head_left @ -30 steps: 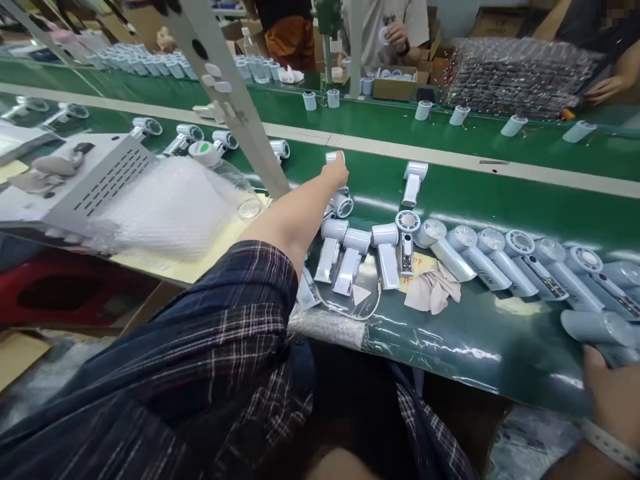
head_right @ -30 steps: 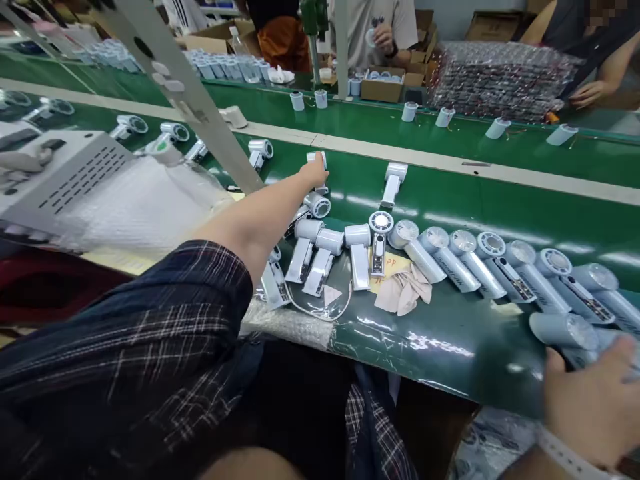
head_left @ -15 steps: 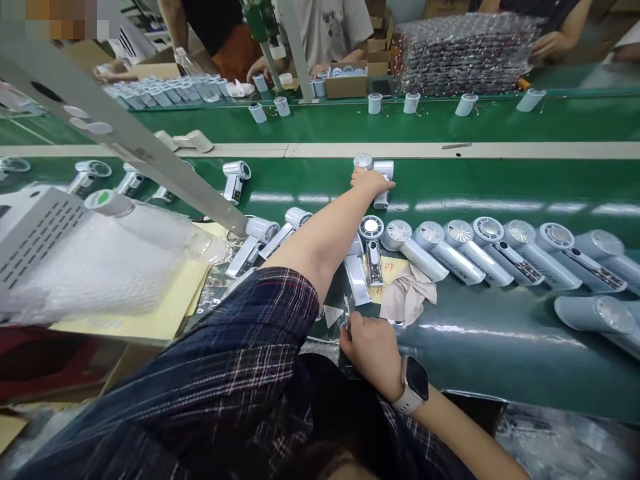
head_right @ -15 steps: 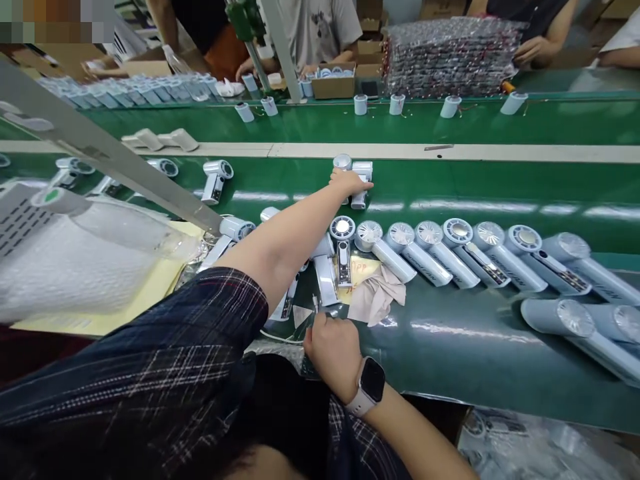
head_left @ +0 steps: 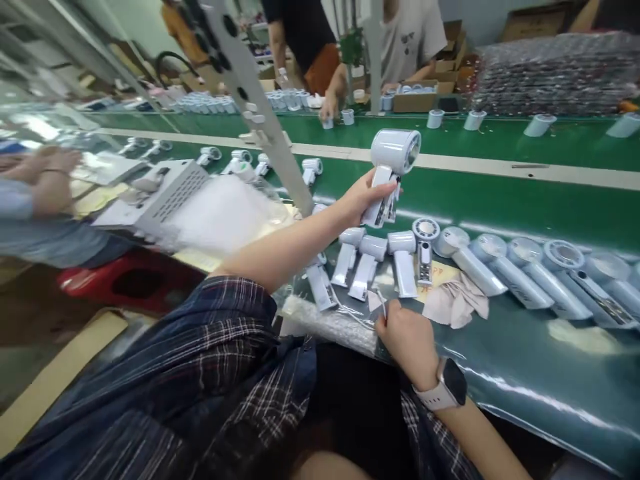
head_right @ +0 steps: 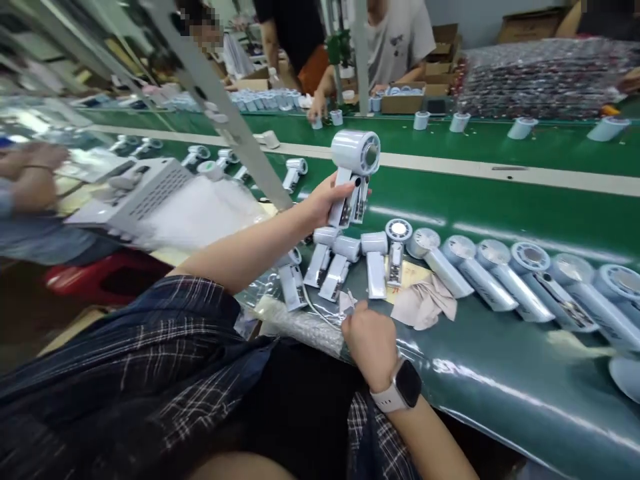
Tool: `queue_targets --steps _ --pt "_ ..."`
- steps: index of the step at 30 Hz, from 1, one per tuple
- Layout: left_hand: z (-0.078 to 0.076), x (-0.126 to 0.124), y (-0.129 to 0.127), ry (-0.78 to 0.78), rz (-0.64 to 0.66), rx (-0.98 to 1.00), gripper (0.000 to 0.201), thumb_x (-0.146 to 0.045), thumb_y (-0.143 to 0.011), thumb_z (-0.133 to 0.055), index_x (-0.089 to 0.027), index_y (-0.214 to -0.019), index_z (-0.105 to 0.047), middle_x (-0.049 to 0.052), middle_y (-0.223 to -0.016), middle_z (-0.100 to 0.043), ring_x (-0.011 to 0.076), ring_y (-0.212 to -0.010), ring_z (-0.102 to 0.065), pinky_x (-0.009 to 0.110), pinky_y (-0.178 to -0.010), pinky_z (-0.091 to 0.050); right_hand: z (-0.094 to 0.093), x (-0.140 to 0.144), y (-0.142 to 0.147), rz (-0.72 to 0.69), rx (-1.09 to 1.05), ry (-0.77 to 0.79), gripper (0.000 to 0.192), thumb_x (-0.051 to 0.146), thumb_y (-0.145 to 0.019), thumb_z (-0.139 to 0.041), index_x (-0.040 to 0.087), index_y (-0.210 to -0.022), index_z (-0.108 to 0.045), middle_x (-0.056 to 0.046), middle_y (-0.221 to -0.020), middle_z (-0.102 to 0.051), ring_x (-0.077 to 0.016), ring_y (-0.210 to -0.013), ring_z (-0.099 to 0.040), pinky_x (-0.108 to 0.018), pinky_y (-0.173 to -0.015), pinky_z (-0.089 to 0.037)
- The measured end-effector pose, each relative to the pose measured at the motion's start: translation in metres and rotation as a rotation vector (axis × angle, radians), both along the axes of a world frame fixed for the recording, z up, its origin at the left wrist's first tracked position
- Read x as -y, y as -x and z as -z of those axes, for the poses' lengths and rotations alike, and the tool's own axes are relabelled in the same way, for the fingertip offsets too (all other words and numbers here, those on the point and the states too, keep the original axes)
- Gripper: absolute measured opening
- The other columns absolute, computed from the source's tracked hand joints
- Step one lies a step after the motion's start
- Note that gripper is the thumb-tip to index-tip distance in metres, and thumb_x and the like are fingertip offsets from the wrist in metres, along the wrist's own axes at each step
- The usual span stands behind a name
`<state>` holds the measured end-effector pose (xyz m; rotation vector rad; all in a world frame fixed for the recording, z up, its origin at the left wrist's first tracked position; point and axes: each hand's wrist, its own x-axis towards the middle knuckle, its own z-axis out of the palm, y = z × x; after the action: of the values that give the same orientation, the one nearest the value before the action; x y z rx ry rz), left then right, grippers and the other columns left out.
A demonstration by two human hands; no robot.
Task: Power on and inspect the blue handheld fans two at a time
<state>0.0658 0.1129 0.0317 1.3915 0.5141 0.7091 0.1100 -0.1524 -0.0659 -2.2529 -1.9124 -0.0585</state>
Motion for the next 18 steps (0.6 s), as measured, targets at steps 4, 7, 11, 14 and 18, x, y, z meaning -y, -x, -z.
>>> queue_targets --steps 4,7,11,14,18 --pt "-0.002 0.059 0.076 0.055 -0.022 0.164 0.100 -0.096 -0.057 -0.080 -0.024 -0.124 -0.067 0.014 -0.123 -0.079 0.0344 -0.118 -0.077 0.042 -0.091 -0.065 0.000 -0.004 0.004 -0.075 0.017 -0.039 0.021 0.019 -0.099 -0.060 0.020 -0.079 -0.056 -0.007 -0.052 -0.064 -0.0241 -0.047 -0.068 -0.031 -0.049 -0.022" --pt "0.003 0.085 0.101 0.137 -0.102 0.214 0.100 -0.097 -0.054 -0.080 -0.024 -0.122 -0.070 0.013 -0.125 -0.079 0.0393 -0.128 -0.074 0.048 -0.098 -0.065 -0.003 -0.002 -0.001 -0.110 -0.007 -0.063 0.026 0.023 -0.105 -0.051 0.021 -0.079 -0.056 -0.006 -0.053 -0.064 -0.0233 -0.047 -0.066 -0.031 -0.051 -0.025" --pt "0.002 0.092 0.113 0.197 -0.242 0.082 0.106 -0.111 -0.070 -0.044 -0.023 -0.123 -0.070 0.015 -0.123 -0.077 0.0408 -0.139 -0.067 0.053 -0.102 -0.063 -0.013 -0.009 -0.010 0.000 -0.527 -0.131 0.033 0.053 -0.102 -0.058 0.022 -0.091 -0.061 -0.007 -0.071 -0.075 -0.0231 -0.058 -0.070 -0.032 -0.057 -0.042" --pt "0.001 0.090 0.115 0.230 -0.339 -0.024 0.116 -0.106 -0.081 -0.001 -0.022 -0.126 -0.068 0.018 -0.118 -0.074 0.0417 -0.143 -0.062 0.057 -0.099 -0.061 -0.018 -0.021 -0.012 0.164 -1.122 -0.059 0.058 0.067 -0.081 -0.082 0.021 -0.113 -0.064 -0.005 -0.078 -0.079 -0.0237 -0.065 -0.072 -0.036 -0.065 -0.055" --pt "0.009 0.089 0.113 0.297 -0.349 -0.024 0.119 -0.108 -0.078 -0.001 -0.022 -0.126 -0.067 0.019 -0.112 -0.073 0.0464 -0.143 -0.061 0.059 -0.097 -0.063 -0.027 -0.019 -0.007 0.244 -1.553 -0.065 0.077 0.059 -0.074 -0.094 0.021 -0.134 -0.064 0.001 -0.077 -0.075 -0.0206 -0.071 -0.072 -0.037 -0.075 -0.061"
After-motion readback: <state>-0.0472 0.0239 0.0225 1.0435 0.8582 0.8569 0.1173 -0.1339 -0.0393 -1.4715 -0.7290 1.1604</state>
